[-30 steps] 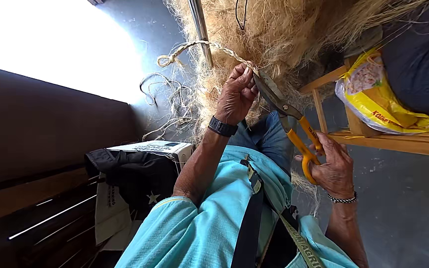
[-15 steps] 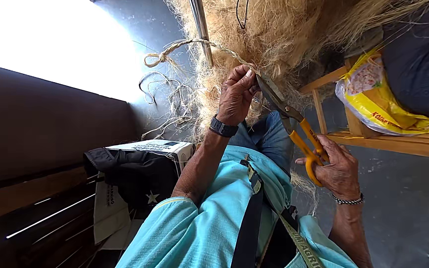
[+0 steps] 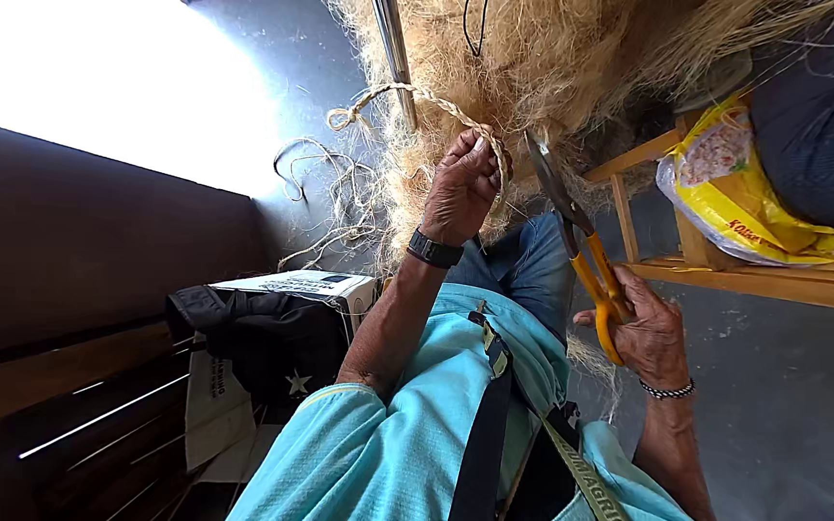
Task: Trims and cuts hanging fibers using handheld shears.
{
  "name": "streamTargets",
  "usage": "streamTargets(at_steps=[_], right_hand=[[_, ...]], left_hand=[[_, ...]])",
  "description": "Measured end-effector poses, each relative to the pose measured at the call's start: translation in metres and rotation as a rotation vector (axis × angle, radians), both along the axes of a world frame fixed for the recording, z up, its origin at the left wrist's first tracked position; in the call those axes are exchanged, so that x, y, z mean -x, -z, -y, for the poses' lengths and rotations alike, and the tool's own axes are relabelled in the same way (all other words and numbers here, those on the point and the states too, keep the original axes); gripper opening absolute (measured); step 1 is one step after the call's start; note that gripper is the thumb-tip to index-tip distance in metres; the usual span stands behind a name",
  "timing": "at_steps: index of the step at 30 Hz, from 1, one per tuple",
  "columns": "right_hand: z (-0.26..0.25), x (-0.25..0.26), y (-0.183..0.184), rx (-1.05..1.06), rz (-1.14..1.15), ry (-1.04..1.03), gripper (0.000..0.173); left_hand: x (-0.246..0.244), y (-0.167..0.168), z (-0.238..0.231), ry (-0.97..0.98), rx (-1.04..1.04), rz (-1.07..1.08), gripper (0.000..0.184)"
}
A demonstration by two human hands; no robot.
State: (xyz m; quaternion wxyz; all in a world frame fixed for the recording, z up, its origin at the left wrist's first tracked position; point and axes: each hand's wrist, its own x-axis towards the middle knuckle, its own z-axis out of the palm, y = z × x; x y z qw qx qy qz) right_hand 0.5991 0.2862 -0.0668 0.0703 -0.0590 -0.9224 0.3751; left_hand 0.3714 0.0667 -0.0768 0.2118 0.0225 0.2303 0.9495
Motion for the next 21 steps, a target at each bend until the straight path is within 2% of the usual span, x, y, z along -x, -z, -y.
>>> streamTargets(at_steps=[4, 9, 21], right_hand=[[-0.0014, 0.0016, -0.0030, -0.027, -0.024, -0.029, 0.083], [0.0028, 0.0034, -0.0025, -0.101, -0.042, -0.028, 0.081], [-0.0002, 0.0034, -0.0033, -0.134, -0.061, -0.002, 0.079]], left_hand=[[-0.0018, -0.0038, -0.0001, 0.003, -0.036, 0.015, 0.016], [-0.0025, -0.0030, 0.0005, 0.011, -0.049, 0.023, 0.013], [-0.0051, 0.0051, 0.0015, 0.019, -0.042, -0.022, 0.013]])
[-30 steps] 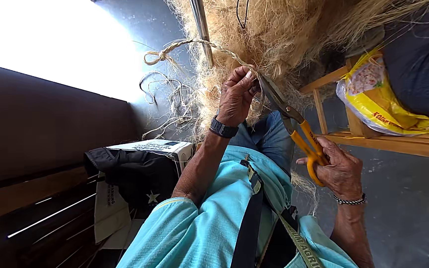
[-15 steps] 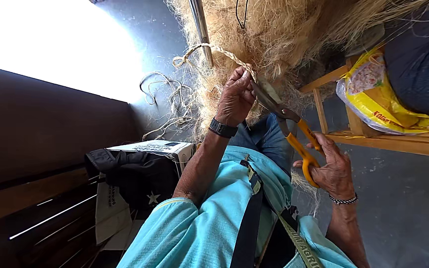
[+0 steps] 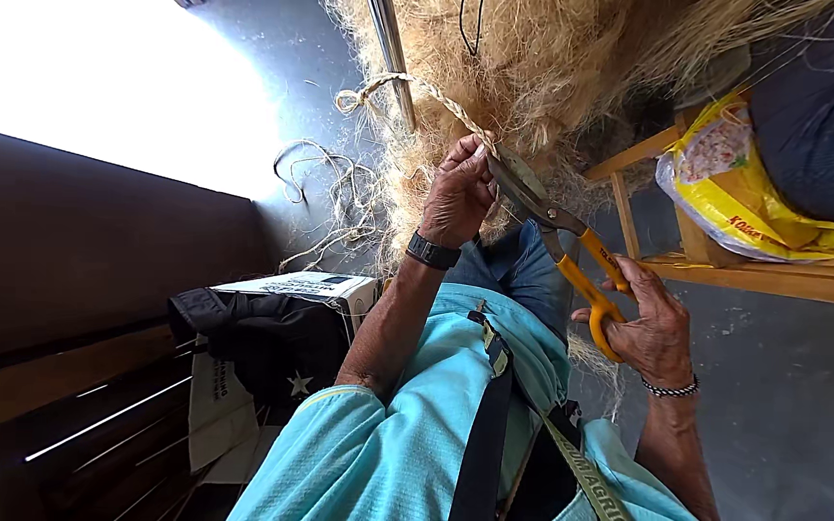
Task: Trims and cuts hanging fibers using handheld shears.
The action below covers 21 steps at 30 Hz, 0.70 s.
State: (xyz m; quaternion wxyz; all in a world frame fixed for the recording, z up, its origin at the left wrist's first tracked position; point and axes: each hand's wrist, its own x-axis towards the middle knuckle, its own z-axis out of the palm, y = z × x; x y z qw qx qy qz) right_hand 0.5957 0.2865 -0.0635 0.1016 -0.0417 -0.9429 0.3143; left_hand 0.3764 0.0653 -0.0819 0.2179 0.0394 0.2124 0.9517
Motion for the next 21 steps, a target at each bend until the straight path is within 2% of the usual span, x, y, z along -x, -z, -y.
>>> streamTargets(at_steps=[15, 21], right_hand=[[0.000, -0.002, -0.003, -0.031, 0.014, 0.032, 0.064], [0.009, -0.002, 0.007, 0.196, 0.024, 0.051, 0.066]], left_hand=[[-0.001, 0.002, 0.001, 0.010, 0.025, 0.030, 0.016], [0.000, 0.003, 0.001, 0.053, 0.026, 0.053, 0.012]])
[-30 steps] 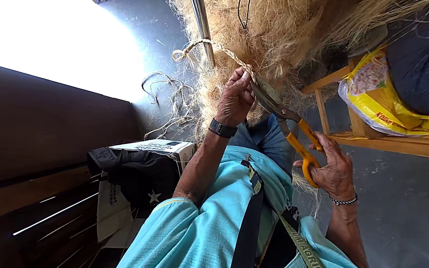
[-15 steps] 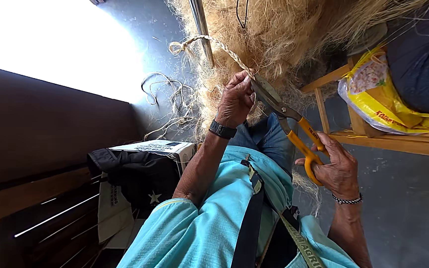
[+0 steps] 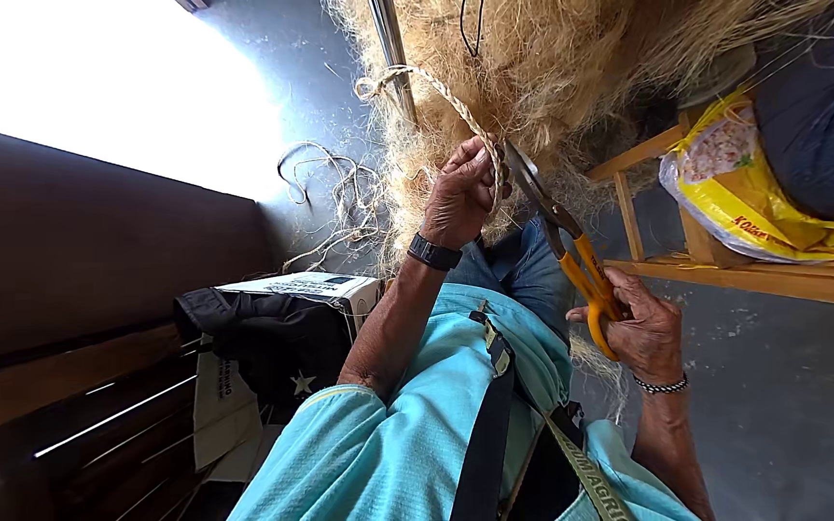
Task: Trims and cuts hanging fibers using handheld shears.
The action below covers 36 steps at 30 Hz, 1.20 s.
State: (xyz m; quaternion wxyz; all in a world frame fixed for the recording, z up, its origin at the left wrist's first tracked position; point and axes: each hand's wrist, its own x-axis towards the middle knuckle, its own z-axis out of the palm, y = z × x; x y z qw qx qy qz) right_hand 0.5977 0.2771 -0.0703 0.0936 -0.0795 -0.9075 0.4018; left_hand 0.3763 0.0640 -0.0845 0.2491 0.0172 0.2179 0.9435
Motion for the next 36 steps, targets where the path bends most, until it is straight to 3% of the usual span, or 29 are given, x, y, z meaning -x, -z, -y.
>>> streamTargets(at_steps=[5, 10, 13, 21, 23, 27, 28, 32, 36], right_hand=[[-0.001, 0.001, 0.004, 0.157, 0.008, -0.026, 0.084], [-0.001, 0.001, 0.013, 0.203, 0.005, -0.005, 0.086], [0.004, 0.003, 0.021, 0.238, -0.018, 0.013, 0.086], [0.023, 0.011, 0.029, 0.306, -0.020, 0.043, 0.086], [0.025, 0.011, 0.031, 0.316, -0.007, 0.045, 0.085], [0.027, 0.012, 0.032, 0.317, -0.015, 0.044, 0.083], [0.027, 0.010, 0.032, 0.328, -0.015, 0.047, 0.082], [0.025, 0.007, 0.035, 0.348, -0.011, 0.049, 0.081], [0.024, 0.006, 0.036, 0.366, -0.008, 0.058, 0.078]], left_hand=[[0.003, 0.002, 0.003, 0.007, -0.087, 0.021, 0.015], [0.003, 0.003, 0.004, -0.002, -0.081, 0.015, 0.018], [0.001, 0.003, 0.006, -0.044, 0.082, -0.039, 0.038], [-0.039, 0.029, 0.043, -0.121, 0.666, -0.508, 0.098], [-0.064, 0.028, 0.053, -0.158, 0.836, -0.547, 0.089], [-0.093, 0.043, 0.069, -0.243, 1.190, -0.612, 0.039], [-0.096, 0.051, 0.075, -0.246, 1.239, -0.665, 0.033], [-0.100, 0.059, 0.099, -0.073, 1.297, -0.857, 0.044], [-0.115, 0.060, 0.108, 0.195, 1.403, -0.896, 0.048]])
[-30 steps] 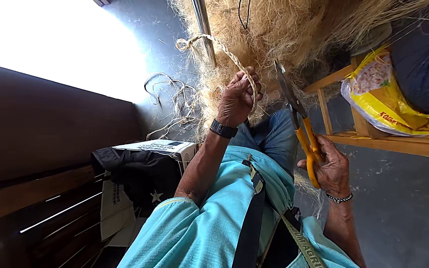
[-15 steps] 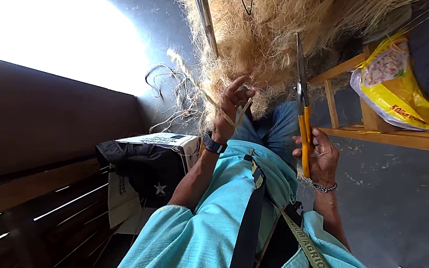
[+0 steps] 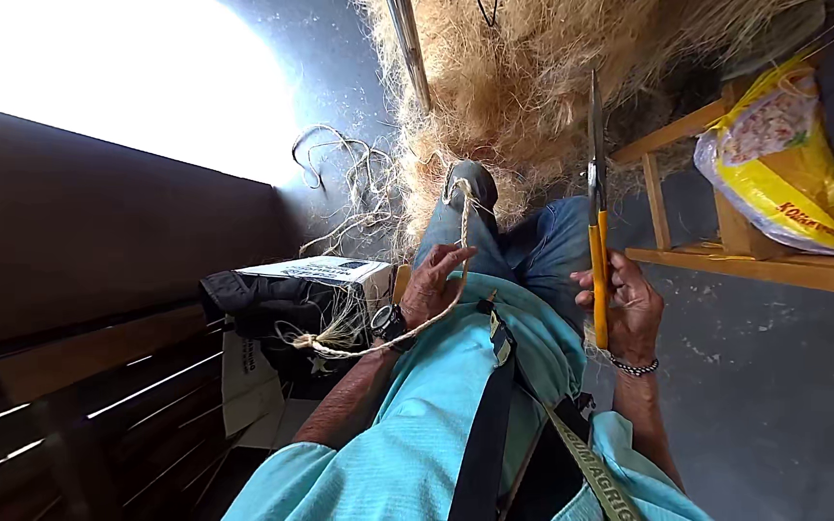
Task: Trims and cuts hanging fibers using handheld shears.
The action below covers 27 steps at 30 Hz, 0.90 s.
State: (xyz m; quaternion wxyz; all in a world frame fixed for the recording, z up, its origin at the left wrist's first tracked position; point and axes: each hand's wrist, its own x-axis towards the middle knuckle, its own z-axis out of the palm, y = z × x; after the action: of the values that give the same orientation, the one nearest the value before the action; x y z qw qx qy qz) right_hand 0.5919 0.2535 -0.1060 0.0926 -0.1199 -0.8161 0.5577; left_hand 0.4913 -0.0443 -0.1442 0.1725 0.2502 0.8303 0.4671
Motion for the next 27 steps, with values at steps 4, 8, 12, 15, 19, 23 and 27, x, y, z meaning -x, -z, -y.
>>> streamTargets(at_steps=[4, 8, 12, 15, 19, 23, 27], right_hand=[[0.000, -0.003, 0.001, 0.024, 0.017, 0.006, 0.078], [-0.001, -0.002, 0.002, 0.017, 0.006, -0.001, 0.078], [-0.002, 0.001, -0.001, 0.013, -0.034, -0.021, 0.083], [-0.001, 0.000, -0.006, 0.061, -0.083, -0.030, 0.082], [0.001, -0.001, -0.017, 0.112, -0.275, -0.036, 0.087], [-0.002, 0.007, -0.029, 0.275, -0.306, -0.082, 0.098], [-0.007, 0.010, -0.025, 0.160, -0.208, -0.046, 0.106]], left_hand=[[-0.018, 0.007, -0.001, -0.045, -0.085, -0.048, 0.036], [0.004, -0.025, -0.008, -0.145, -0.271, -0.008, 0.032], [0.054, -0.051, -0.014, -0.174, -0.597, 0.175, 0.036], [0.091, -0.062, -0.025, -0.171, -0.869, 0.421, 0.048], [0.110, -0.085, -0.040, -0.133, -1.058, 0.635, 0.053], [0.116, -0.092, -0.054, -0.214, -1.126, 0.759, 0.064], [0.121, -0.085, -0.067, -0.289, -1.165, 0.836, 0.064]])
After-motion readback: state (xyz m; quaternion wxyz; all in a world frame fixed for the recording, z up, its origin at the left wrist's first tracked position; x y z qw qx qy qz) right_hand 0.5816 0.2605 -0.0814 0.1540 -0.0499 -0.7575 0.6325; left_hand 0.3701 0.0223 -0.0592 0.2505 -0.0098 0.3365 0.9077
